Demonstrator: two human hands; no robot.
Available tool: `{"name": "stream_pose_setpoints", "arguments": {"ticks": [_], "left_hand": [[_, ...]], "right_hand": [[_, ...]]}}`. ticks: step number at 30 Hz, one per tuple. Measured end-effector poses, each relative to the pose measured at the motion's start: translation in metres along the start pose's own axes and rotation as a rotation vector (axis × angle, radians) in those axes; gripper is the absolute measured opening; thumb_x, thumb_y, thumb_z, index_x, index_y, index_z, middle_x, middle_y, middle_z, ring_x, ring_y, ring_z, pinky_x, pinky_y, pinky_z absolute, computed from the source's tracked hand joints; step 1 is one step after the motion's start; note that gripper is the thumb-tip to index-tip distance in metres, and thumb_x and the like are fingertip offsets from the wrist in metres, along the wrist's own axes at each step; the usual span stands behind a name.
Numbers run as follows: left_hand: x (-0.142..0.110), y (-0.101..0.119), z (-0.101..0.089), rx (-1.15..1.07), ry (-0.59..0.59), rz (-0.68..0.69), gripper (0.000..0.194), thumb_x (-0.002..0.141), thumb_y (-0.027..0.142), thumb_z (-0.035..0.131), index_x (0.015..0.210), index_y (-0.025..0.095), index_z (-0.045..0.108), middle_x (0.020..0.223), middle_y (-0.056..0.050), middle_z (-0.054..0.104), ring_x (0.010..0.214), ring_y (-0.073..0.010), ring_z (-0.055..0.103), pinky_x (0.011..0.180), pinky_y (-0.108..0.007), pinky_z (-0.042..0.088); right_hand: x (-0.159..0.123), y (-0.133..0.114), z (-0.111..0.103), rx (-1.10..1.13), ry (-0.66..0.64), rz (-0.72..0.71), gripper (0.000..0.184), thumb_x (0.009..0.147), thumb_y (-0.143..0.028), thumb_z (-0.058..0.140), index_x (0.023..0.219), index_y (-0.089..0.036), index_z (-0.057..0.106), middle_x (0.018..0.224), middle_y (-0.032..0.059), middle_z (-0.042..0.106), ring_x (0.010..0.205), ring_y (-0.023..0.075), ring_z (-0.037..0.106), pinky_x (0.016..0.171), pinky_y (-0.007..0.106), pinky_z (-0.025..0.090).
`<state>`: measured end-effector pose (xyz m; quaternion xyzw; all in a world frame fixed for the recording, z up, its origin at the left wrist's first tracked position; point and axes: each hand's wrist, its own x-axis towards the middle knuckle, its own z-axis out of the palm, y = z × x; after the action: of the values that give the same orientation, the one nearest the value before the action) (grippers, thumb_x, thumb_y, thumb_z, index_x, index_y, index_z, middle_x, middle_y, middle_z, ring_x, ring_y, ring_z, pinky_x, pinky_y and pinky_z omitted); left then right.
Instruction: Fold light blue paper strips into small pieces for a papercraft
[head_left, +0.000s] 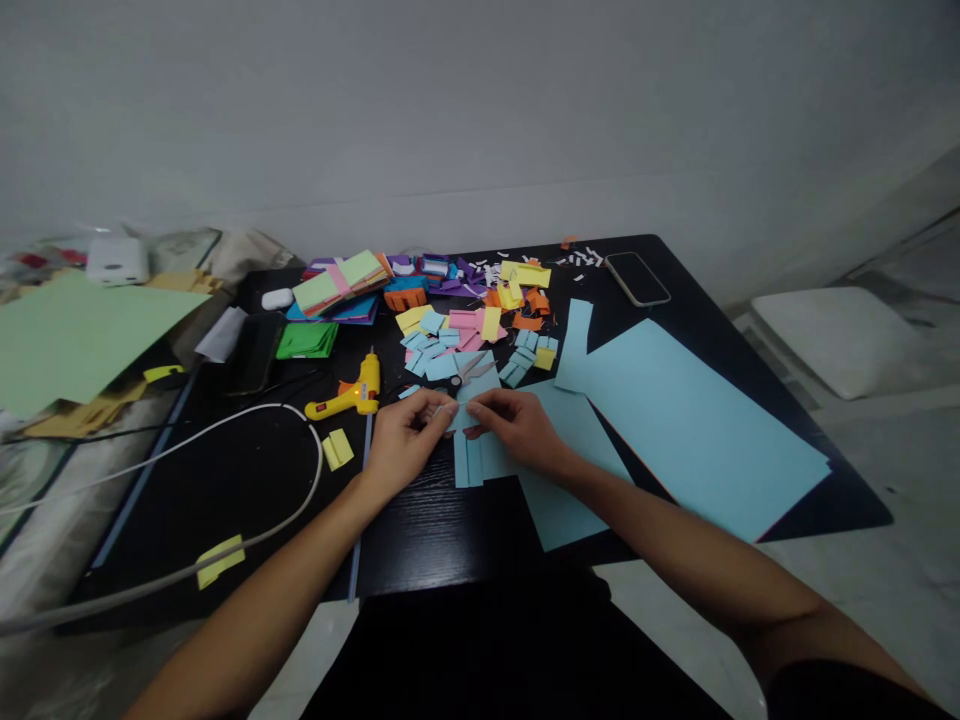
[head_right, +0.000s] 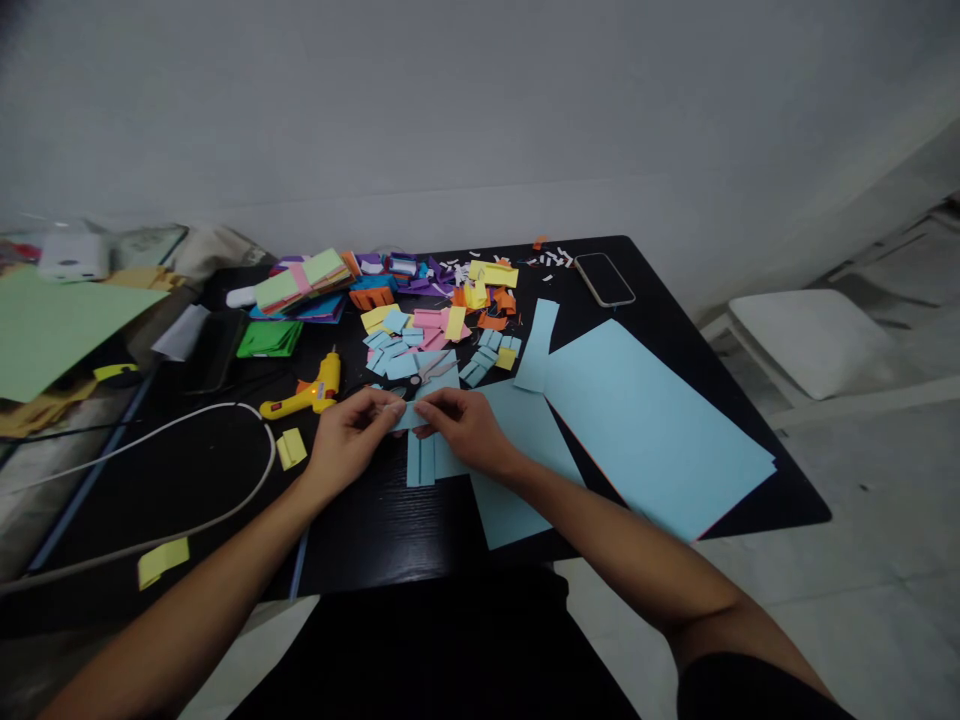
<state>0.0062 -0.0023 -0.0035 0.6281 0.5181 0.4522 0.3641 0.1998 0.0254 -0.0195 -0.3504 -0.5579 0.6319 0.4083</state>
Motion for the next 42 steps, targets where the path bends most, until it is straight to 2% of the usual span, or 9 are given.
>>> {"name": "stream_pose_setpoints", "arguments": {"ticks": [4,8,13,19,24,30,37,40,42], "left_hand": [[0.0018,-0.0031,-0.0022,-0.023,0.015,-0.027,0.021,0.094,0.037,0.068,0.09,0.017,0.073,0.072,0.0,0.069,0.059,-0.0117,0.062,0.059,-0.023,0.051],[0.0017,-0.0024,-0.003,0.015,-0.002,-0.002,0.021,0.095,0.037,0.067,0.09,0.017,0.073,0.07,0.0,0.069,0.059,-0.012,0.062,0.057,-0.022,0.049],[-0.001,0.0005,0.0013,0.044,-0.047,0.05,0.022,0.095,0.038,0.067,0.09,0.018,0.074,0.076,-0.001,0.072,0.063,-0.0124,0.064,0.059,-0.023,0.051],[0.0023,0.0001,0.0035,-0.165,-0.04,-0.058,0.023,0.092,0.041,0.072,0.096,0.018,0.075,0.082,-0.002,0.076,0.066,-0.0152,0.071,0.065,-0.028,0.061],[0.0046,0.0001,0.002,-0.175,-0.026,-0.045,0.019,0.09,0.037,0.074,0.095,0.019,0.076,0.087,-0.003,0.078,0.069,-0.0157,0.073,0.068,-0.03,0.063],[0.0033,-0.0018,0.0023,-0.149,0.007,-0.016,0.024,0.091,0.035,0.073,0.11,0.019,0.073,0.078,0.0,0.075,0.072,-0.0162,0.073,0.07,-0.029,0.061],[0.0,0.0017,-0.0021,0.021,-0.051,0.083,0.021,0.094,0.033,0.069,0.111,0.02,0.069,0.089,-0.003,0.079,0.08,-0.017,0.076,0.073,-0.028,0.06],[0.0011,0.001,-0.0017,-0.003,-0.051,0.066,0.025,0.093,0.034,0.071,0.114,0.02,0.068,0.089,-0.004,0.079,0.079,-0.0172,0.075,0.073,-0.028,0.06],[0.0025,0.0002,-0.0009,-0.041,-0.068,0.036,0.022,0.092,0.035,0.071,0.108,0.019,0.07,0.086,-0.003,0.078,0.075,-0.0162,0.074,0.072,-0.028,0.059]], "right_hand": [[0.0018,0.0016,-0.0025,0.079,-0.036,0.002,0.027,0.086,-0.042,0.078,0.099,-0.018,0.076,0.085,0.0032,0.076,0.077,0.0186,0.077,0.083,0.038,0.065],[0.0004,-0.0005,-0.0013,0.1,-0.017,-0.004,0.019,0.086,-0.035,0.076,0.096,-0.019,0.077,0.091,0.0033,0.078,0.084,0.0182,0.076,0.083,0.036,0.064],[-0.0012,-0.0006,0.0034,0.003,0.039,-0.055,0.024,0.083,-0.041,0.081,0.092,-0.02,0.076,0.084,0.0024,0.076,0.076,0.0163,0.073,0.076,0.032,0.063],[0.0022,0.0029,0.0019,0.033,0.12,-0.082,0.033,0.079,-0.051,0.085,0.083,-0.02,0.074,0.078,0.0014,0.074,0.07,0.0163,0.071,0.071,0.033,0.064],[0.0022,0.002,0.0023,0.031,0.122,-0.081,0.032,0.08,-0.05,0.084,0.084,-0.02,0.074,0.08,0.0019,0.073,0.073,0.0168,0.071,0.073,0.034,0.065],[0.002,0.0026,0.0022,0.043,0.127,-0.073,0.03,0.08,-0.047,0.084,0.084,-0.02,0.073,0.079,0.0011,0.071,0.073,0.0157,0.07,0.073,0.032,0.062],[0.0011,0.0038,0.0008,-0.011,0.032,-0.002,0.035,0.078,-0.049,0.085,0.091,-0.02,0.073,0.074,-0.0007,0.072,0.07,0.0154,0.069,0.072,0.031,0.058],[0.0008,0.0014,0.0003,-0.043,0.057,-0.022,0.032,0.078,-0.049,0.085,0.087,-0.02,0.074,0.074,-0.0002,0.072,0.071,0.0159,0.07,0.073,0.031,0.058],[0.0008,0.0002,-0.0002,-0.06,0.079,-0.036,0.032,0.078,-0.049,0.085,0.086,-0.02,0.075,0.075,0.0004,0.073,0.072,0.0164,0.07,0.073,0.031,0.058]]}}
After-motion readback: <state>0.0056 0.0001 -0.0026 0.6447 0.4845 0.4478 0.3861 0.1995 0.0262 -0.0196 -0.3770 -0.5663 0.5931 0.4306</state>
